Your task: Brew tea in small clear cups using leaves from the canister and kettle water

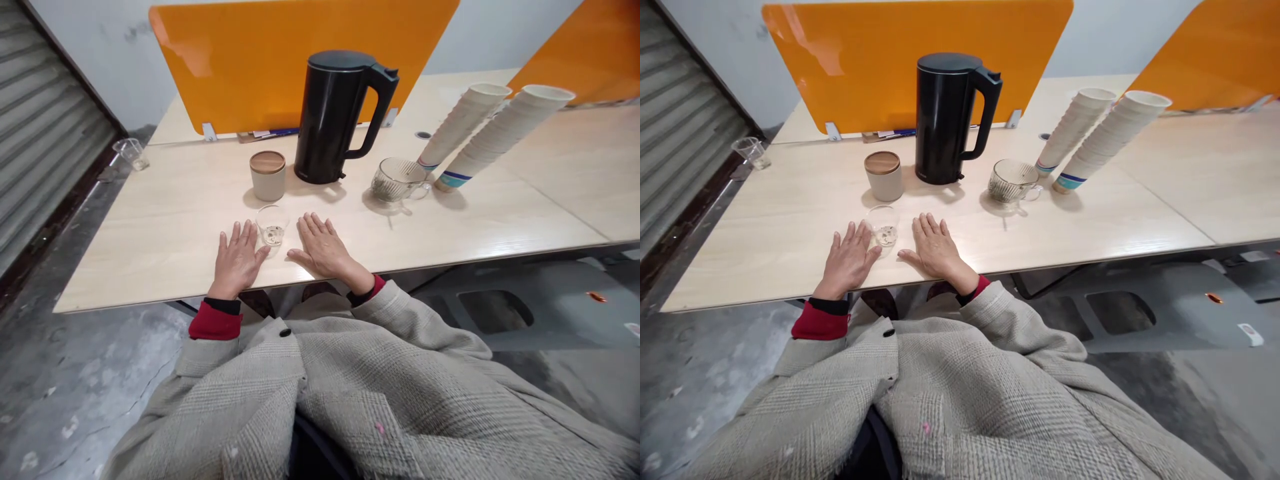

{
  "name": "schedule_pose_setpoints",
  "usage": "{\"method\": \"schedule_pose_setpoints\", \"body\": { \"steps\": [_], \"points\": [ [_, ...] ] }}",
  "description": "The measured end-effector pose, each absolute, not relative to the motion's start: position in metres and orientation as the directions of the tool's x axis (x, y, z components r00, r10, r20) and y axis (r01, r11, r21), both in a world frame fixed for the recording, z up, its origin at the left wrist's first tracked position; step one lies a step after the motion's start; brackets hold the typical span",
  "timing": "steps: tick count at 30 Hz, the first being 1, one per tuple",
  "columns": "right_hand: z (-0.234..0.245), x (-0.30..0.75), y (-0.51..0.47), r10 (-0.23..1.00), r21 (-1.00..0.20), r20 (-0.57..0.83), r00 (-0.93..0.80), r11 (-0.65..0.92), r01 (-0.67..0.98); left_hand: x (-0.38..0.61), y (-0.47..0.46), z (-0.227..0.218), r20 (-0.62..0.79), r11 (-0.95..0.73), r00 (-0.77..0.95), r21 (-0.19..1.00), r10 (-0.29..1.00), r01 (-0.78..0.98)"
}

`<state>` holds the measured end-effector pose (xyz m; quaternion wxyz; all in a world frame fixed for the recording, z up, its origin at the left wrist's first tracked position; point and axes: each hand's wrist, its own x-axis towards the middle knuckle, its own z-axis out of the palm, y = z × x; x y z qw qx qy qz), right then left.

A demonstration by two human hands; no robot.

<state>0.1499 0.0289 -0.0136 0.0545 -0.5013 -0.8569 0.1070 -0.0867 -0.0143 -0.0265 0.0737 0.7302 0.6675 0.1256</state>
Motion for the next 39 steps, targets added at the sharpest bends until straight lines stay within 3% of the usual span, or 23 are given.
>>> {"method": "schedule_pose_setpoints", "body": {
  "steps": [21, 39],
  "points": [
    [-0.011, 0.141, 0.025, 0.915, -0.174, -0.027, -0.403, 0.392, 0.903, -0.087, -0.011, -0.035, 0.173, -0.081, 0.028, 0.305, 0.984, 0.949],
    [-0.012, 0.132, 0.028, 0.939, -0.262, 0.005, -0.344, 0.334, 0.906, -0.076, -0.013, -0.03, 0.186, -0.015, -0.039, 0.281, 0.982, 0.959]
  ]
}}
